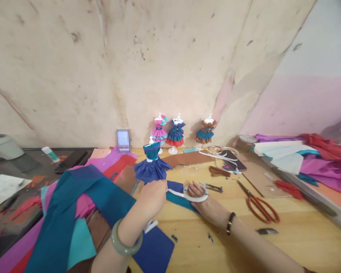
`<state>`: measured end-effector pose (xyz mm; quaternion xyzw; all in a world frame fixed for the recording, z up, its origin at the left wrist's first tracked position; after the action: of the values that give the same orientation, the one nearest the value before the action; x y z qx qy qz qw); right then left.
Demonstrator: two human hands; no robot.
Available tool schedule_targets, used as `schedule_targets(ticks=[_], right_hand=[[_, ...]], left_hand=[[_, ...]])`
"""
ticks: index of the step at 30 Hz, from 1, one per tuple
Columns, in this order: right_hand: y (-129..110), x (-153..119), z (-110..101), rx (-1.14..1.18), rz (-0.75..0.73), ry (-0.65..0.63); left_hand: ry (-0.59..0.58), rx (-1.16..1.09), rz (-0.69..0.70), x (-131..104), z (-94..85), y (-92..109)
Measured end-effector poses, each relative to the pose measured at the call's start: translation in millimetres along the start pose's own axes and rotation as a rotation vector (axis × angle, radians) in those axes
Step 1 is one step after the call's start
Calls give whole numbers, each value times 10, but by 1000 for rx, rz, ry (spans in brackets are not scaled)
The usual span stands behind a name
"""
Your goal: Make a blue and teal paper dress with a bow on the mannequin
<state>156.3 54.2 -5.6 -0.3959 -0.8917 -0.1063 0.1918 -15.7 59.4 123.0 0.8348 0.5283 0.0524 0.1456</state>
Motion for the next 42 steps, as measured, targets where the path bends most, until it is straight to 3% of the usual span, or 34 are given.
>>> schedule_targets(ticks=[8, 13, 18, 23, 27, 30, 33, 36, 39, 42], right_hand=[[336, -271, -165, 321, 243, -131], [234, -370, -298, 282, 163, -125], [67, -460, -436, 342, 212, -245], [142, -524, -595, 560, 475, -342], [420, -712, -611, 604, 792, -204], [589, -891, -562, 560, 910, -90], [658, -941, -591, 479, 870, 52], [570, -814, -662, 394, 725, 150], [349, -551, -656, 368, 553, 137], [155, -280, -575, 286, 487, 53]], left_hand=[[42, 15, -114, 64, -12, -133], [50, -44, -113, 69, -36, -84], [10, -87, -73, 68, -7, -3], [21, -76, -94, 80, -13, -30], [16, -62, -78, 70, 1, -28], [9, -45, -39, 62, 50, -7], [-6, -34, -6, 59, 109, 44], [-30, -48, 18, 49, 140, 132], [-41, -48, 21, 35, 135, 194], [-6, -49, 33, 31, 97, 214]])
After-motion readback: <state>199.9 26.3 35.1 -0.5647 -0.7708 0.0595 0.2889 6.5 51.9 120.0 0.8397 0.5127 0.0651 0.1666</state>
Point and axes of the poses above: each hand's wrist, its own x-axis towards the middle knuckle, its own z-axis out of the palm, y = z × x, the point moved 8 cm from there along x, towards the middle knuckle, and after that the axes turned 5 degrees about z, right-handed, at the moved point
